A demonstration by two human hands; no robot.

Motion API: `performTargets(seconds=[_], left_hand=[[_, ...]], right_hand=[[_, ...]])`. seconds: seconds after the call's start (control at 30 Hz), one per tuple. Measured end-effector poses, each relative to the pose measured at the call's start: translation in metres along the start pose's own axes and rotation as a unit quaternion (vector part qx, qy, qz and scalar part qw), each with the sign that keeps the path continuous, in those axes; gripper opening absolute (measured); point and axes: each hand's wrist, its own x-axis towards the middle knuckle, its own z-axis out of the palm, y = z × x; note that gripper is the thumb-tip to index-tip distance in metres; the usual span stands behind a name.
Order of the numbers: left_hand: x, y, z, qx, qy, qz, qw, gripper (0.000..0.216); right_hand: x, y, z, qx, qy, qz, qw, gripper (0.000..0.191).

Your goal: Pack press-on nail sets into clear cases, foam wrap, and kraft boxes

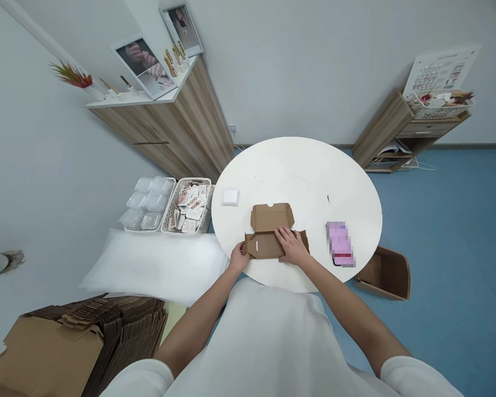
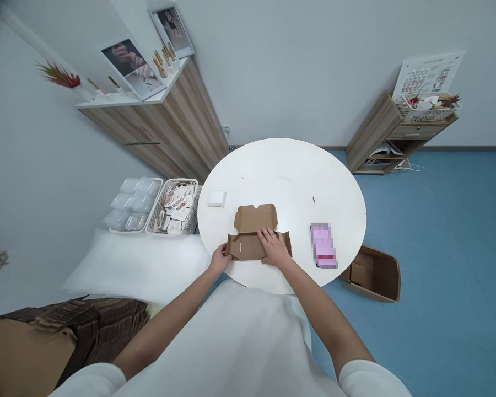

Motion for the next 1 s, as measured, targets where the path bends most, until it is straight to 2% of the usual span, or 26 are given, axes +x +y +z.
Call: performTargets(seconds=[0.13,0.23,0.33,0.5,0.7,0.83,1.0], left_hand=[[-0.002,0.005,-0.002,-0.047,-0.010,-0.003,0.999,0.038],[-0.003,0.010,0.000,-0.046,-0.022,0.011,0.999,0.031],[-0.004,0.015,0.007,-0.025,-0.029,0.026,0.999,0.034],[-0.008,0.018,0.016,0.020,-0.004,0.038,0.999,0.051],[-0.002,0.020,0.016,0.091,-0.001,0.031,0.995,0.030],[0.007,0.024,0.014,0.160,-0.003,0.006,0.987,0.028],[0.013,0.029,0.013,0.195,-0.015,0.016,0.981,0.017]], right_hand=[[-0.001,-0.001,-0.002,-0.005,-0.003,0.002,1.000,0.099],[-0.001,-0.002,-0.003,-0.008,-0.005,-0.003,1.000,0.093],[-0.001,-0.004,-0.004,-0.007,-0.004,-0.002,1.000,0.090],[0.000,-0.006,-0.003,-0.007,-0.007,0.008,1.000,0.095],[-0.003,-0.004,-0.001,-0.006,-0.016,-0.003,1.000,0.107],[-0.005,-0.004,-0.003,-0.009,-0.026,-0.017,0.999,0.113],[-0.007,-0.004,-0.005,-0.017,-0.026,-0.033,0.999,0.115]])
